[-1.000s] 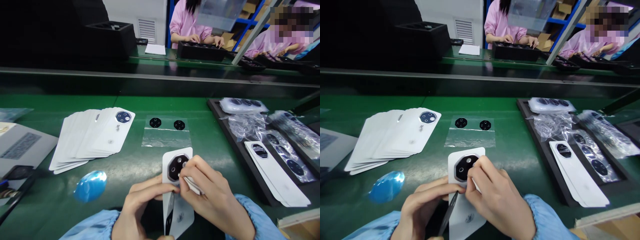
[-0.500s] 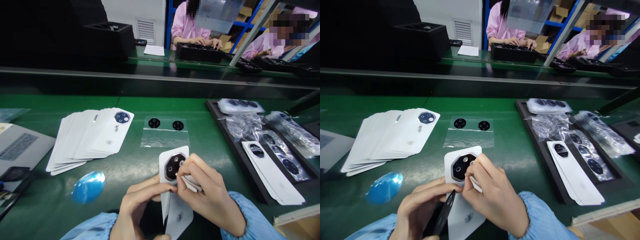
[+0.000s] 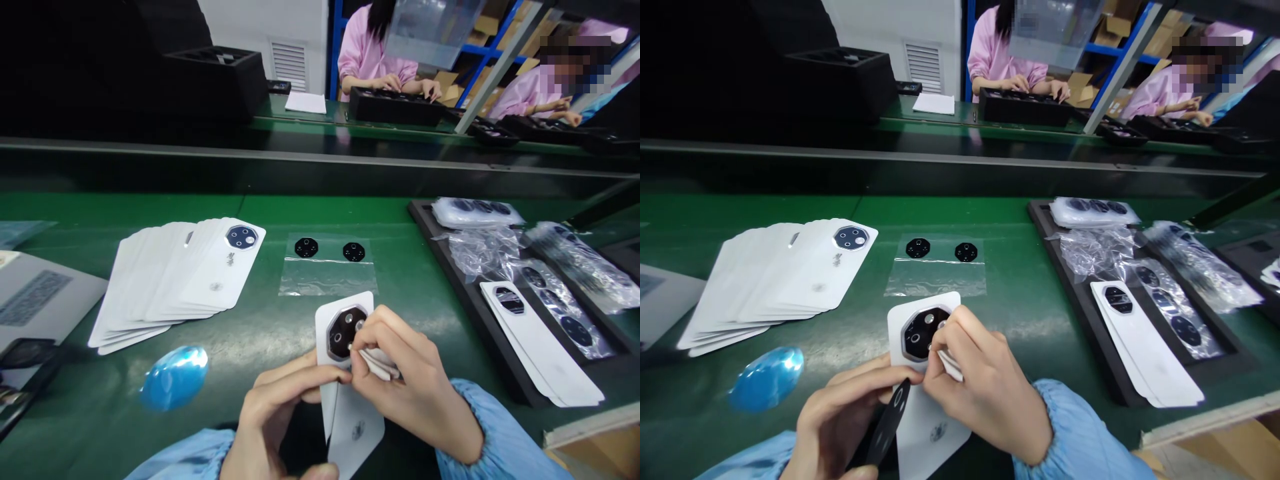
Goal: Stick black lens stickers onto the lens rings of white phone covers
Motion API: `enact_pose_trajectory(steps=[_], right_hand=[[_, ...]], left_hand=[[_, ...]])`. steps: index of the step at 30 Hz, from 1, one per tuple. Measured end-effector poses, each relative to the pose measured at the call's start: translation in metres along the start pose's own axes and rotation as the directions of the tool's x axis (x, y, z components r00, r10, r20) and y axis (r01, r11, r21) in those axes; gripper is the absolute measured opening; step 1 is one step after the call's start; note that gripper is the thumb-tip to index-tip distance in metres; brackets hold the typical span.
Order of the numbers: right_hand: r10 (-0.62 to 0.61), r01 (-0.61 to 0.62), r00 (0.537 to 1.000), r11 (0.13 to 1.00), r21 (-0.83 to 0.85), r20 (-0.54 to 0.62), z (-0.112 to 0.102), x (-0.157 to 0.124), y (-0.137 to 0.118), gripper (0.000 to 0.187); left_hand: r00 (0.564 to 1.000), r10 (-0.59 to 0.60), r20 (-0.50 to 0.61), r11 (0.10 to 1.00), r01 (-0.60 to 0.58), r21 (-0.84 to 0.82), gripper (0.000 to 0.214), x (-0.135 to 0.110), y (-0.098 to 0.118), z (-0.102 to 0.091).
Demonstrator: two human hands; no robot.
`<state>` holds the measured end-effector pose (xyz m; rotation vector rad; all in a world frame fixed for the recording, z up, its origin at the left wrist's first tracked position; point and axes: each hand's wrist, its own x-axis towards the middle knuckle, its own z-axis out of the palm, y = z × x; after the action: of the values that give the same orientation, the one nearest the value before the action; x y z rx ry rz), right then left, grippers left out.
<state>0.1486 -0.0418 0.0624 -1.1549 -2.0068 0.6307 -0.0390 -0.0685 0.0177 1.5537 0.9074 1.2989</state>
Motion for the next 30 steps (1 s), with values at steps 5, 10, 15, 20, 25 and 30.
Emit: enact_pose_trajectory(steps=[5, 10, 15, 20, 25, 30], right_hand=[[0.013, -0.013, 1.000, 1.000, -0.022, -0.001, 0.0006, -0.0016, 0.0000, 0.016], [0.011, -0.011, 1.000, 0.999, -0.030, -0.018, 0.0026, -0.0014, 0.0005, 0.017], [0.012, -0.012, 1.000, 1.000, -0.005, -0.006, 0.0024, -0.0010, 0.0011, 0.017], [0.021, -0.022, 0.999, 0.999, -0.023, -0.032, 0.0028, -0.0008, 0.0023, 0.017], [0.002, -0.003, 1.000, 1.000, -0.009, -0.022, 0.0007, -0.0001, 0.0016, 0.016], [0.021, -0.021, 1.000, 1.000, -0.005, -0.021, 0.0030, -0.0004, 0.0008, 0.016]], left_hand=[[0.999, -0.022, 0.026, 0.999, 0.023, -0.040, 0.049, -0.0004, 0.0012, 0.0014], [1.000, -0.024, -0.007, 0.999, 0.024, -0.039, 0.050, -0.0025, -0.0003, 0.0027], [1.000, -0.003, 0.004, 1.000, 0.003, -0.030, 0.051, -0.0029, -0.0021, 0.0019], [1.000, -0.026, -0.003, 0.999, 0.026, -0.028, 0.051, -0.0022, -0.0008, 0.0019], [1.000, -0.014, 0.010, 1.000, 0.014, -0.027, 0.051, -0.0019, -0.0004, 0.0008], [1.000, -0.016, 0.024, 0.998, 0.017, -0.053, 0.050, -0.0030, -0.0023, -0.0009]])
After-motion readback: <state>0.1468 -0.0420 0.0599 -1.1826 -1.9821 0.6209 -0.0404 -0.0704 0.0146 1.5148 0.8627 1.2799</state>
